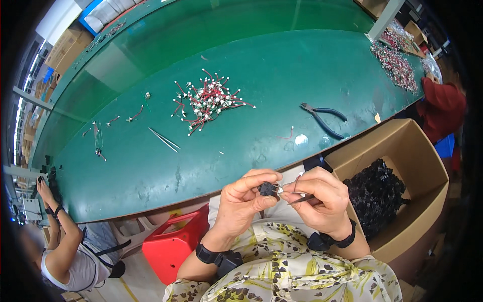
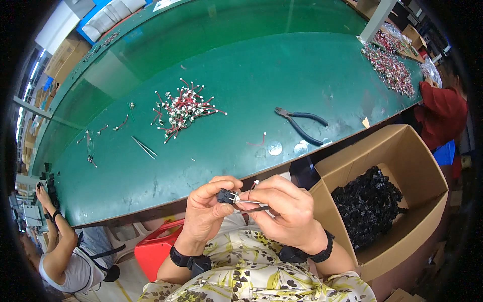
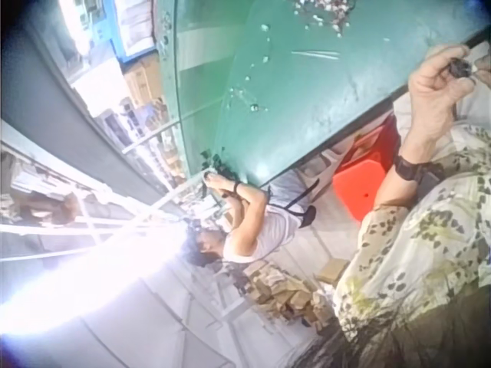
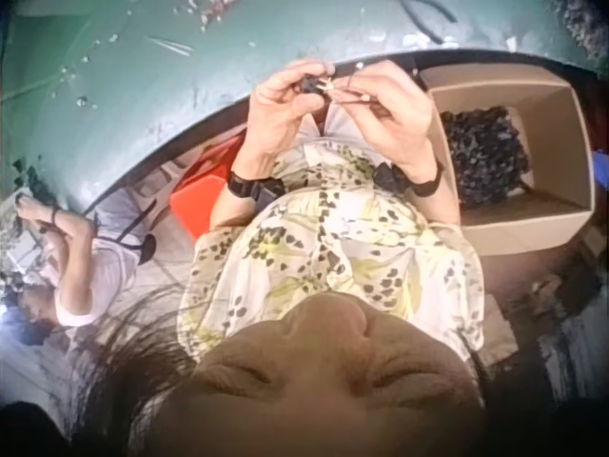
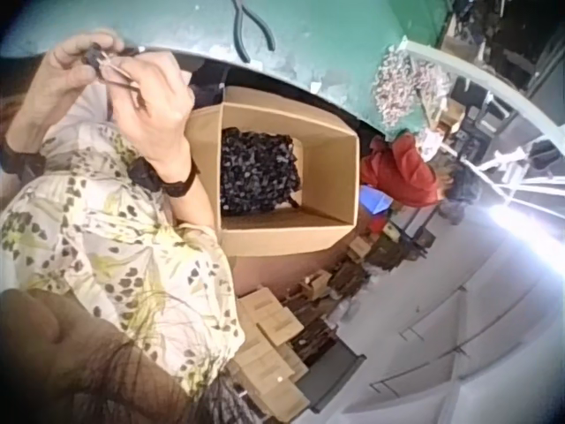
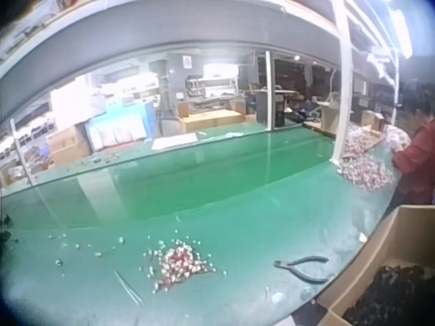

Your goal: The person assembles small electronic components by hand at a green workbench. They pick up black plastic housings and red-and-white wire connectors, inserting the wires into the housings. The person occasionally uses tweezers to adjust the components and places the finished assemblies into a cardboard box.

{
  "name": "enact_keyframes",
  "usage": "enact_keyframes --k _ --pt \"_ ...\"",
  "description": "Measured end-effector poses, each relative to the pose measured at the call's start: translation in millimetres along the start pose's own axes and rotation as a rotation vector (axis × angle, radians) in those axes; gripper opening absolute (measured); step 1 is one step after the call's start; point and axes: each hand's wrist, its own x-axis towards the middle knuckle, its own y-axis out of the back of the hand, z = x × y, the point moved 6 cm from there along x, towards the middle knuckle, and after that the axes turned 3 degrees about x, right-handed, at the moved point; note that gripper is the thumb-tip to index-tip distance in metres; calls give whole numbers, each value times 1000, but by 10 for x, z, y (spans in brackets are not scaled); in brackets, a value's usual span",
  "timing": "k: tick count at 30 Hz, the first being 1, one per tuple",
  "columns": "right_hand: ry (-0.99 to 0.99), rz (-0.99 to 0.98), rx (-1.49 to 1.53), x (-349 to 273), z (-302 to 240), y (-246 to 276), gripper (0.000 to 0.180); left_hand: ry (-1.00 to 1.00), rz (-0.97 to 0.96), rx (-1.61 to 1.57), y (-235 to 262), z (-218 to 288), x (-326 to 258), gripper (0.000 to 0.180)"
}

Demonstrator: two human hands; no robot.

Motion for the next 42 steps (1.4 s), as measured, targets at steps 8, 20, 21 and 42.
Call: enact_keyframes --k 8,20,21,42 --pt "-30 -104 -39 5 -37 2 17 -66 2 266 -24 51 -44 42" --pt "-110 -219 55 4 82 -86 11 92 -60 431 51 89 -32 42" --pt "-85 -203 53 5 101 -97 11 122 -43 365 84 53 -39 42" --pt "-39 -157 74 116 126 -96 19 97 -18 344 26 26 -16 45"
